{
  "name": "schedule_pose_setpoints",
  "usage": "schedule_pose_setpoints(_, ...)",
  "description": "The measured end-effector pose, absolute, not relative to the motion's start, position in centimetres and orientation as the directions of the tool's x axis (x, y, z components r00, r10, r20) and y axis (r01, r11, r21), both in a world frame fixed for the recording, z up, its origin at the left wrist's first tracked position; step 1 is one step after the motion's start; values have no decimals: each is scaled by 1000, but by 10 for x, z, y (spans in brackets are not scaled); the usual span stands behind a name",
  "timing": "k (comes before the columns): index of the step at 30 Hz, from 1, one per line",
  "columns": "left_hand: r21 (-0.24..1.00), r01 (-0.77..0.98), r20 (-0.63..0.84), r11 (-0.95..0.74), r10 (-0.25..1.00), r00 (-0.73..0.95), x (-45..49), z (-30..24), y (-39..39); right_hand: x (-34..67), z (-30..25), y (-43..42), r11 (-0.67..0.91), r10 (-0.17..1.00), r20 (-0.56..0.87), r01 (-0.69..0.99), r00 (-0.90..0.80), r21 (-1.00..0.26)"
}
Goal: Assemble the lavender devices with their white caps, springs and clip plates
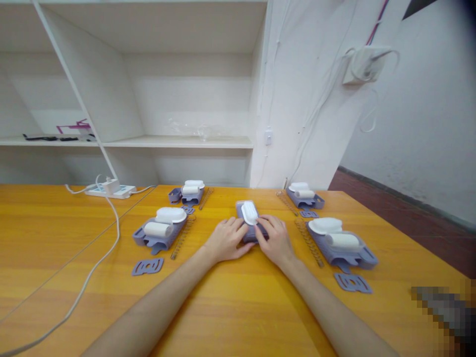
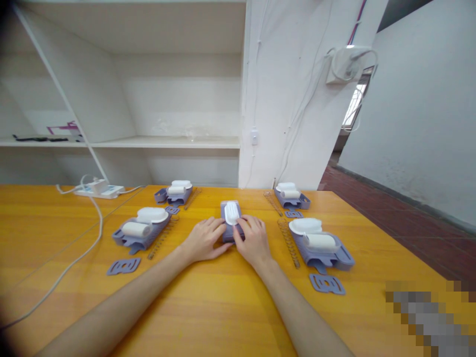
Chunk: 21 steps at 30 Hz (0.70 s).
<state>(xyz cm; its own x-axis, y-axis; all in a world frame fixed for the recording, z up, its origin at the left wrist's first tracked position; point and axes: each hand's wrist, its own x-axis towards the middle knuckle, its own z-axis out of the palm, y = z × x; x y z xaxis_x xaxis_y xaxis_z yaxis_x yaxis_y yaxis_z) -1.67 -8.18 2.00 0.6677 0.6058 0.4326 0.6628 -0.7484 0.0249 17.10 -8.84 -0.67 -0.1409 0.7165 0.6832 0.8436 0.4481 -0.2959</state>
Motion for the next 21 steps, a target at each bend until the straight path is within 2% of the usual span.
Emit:
schedule_pose_setpoints(4, -32, 734, 446, -678, 647, 618, -11, 12, -74, 169, -8, -90, 509, 727, 635, 825, -260, -246)
schedule_pose_setpoints(7, -38, 789, 451, -613, 694, 561, -12, 6, -58, 164, -10, -84, 472, 786, 542, 855, -297, -215)
schedule_pose_setpoints(14, -23, 888, 390, -459, 814, 431, -1, 11, -14, 148, -1, -41, 232, 922, 362, 944, -136, -236)
schedule_pose_setpoints(21, -19, 921, 373, -389, 852, 368, 11, 12, 13, 147, 13, -7, 110, 966, 253, 972, -55, -208)
